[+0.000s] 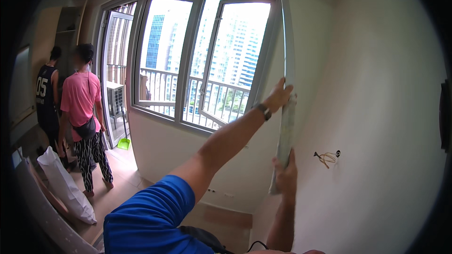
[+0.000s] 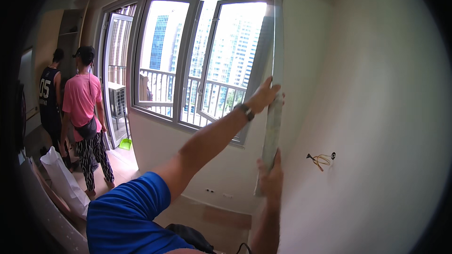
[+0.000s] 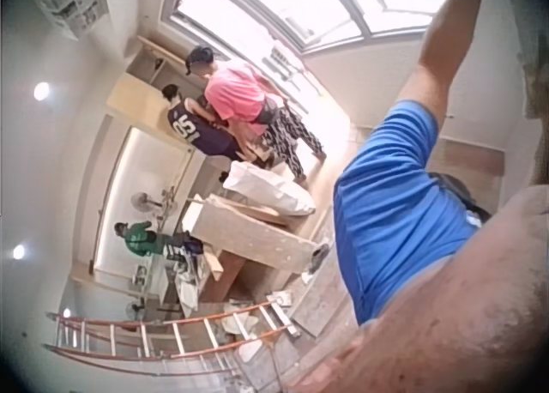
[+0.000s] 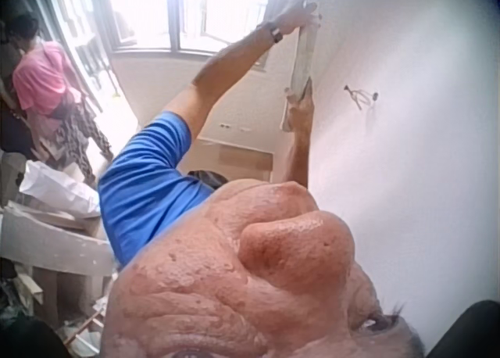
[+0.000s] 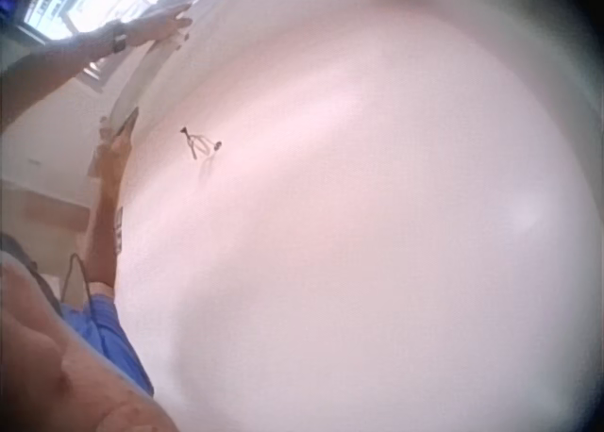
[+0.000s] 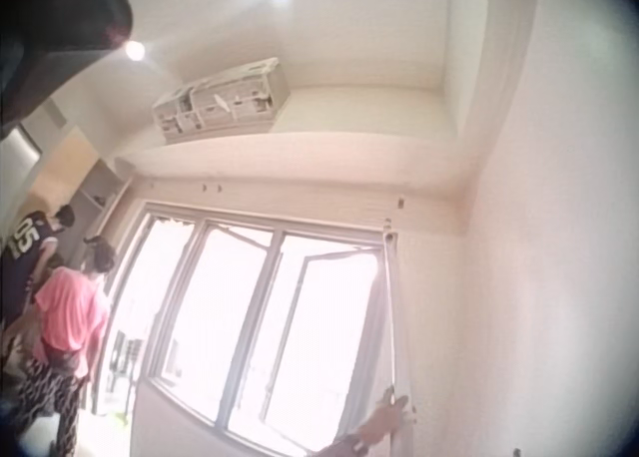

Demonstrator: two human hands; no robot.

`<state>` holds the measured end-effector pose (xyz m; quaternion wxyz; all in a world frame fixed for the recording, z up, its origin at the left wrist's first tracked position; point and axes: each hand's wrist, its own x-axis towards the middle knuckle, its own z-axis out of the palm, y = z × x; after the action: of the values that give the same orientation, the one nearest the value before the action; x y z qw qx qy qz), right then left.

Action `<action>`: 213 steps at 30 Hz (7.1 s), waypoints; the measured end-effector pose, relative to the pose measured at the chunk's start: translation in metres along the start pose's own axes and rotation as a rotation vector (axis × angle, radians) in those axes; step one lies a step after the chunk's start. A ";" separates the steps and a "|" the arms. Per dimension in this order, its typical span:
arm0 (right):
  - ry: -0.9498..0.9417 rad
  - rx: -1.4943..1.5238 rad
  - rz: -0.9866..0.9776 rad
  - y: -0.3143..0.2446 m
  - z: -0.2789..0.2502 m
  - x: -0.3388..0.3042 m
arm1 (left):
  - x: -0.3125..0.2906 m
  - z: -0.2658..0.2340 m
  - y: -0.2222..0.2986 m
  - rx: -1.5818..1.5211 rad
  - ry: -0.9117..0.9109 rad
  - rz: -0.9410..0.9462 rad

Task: The person picks up a long, white plastic trim piece and positions it vertically against a wall near a window. They repeatedly adjust the trim's alignment and height, checking its fit against the wall surface and nearby fixtures while other workers are present in the background.

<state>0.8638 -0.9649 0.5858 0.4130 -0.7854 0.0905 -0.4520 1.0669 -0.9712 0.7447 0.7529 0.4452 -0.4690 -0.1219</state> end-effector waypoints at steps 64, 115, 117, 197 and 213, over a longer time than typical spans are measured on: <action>-0.047 0.037 0.104 -0.032 0.073 -0.037 | -0.059 -0.063 0.023 -0.014 -0.037 0.091; 0.060 0.112 0.068 0.009 0.082 -0.087 | -0.100 -0.049 -0.008 0.081 -0.097 -0.023; 0.046 0.098 0.056 0.009 0.072 -0.071 | -0.068 -0.051 -0.022 0.089 -0.062 -0.028; 0.027 0.183 0.187 0.027 -0.038 -0.105 | -0.103 0.059 -0.044 0.016 -0.106 -0.001; 0.086 0.017 0.067 0.044 -0.068 -0.065 | -0.040 0.081 -0.071 0.153 0.001 0.040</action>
<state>0.7834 -0.9983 0.5289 0.4301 -0.7584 0.1305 -0.4720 0.9968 -1.0329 0.6786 0.7193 0.4921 -0.4854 -0.0701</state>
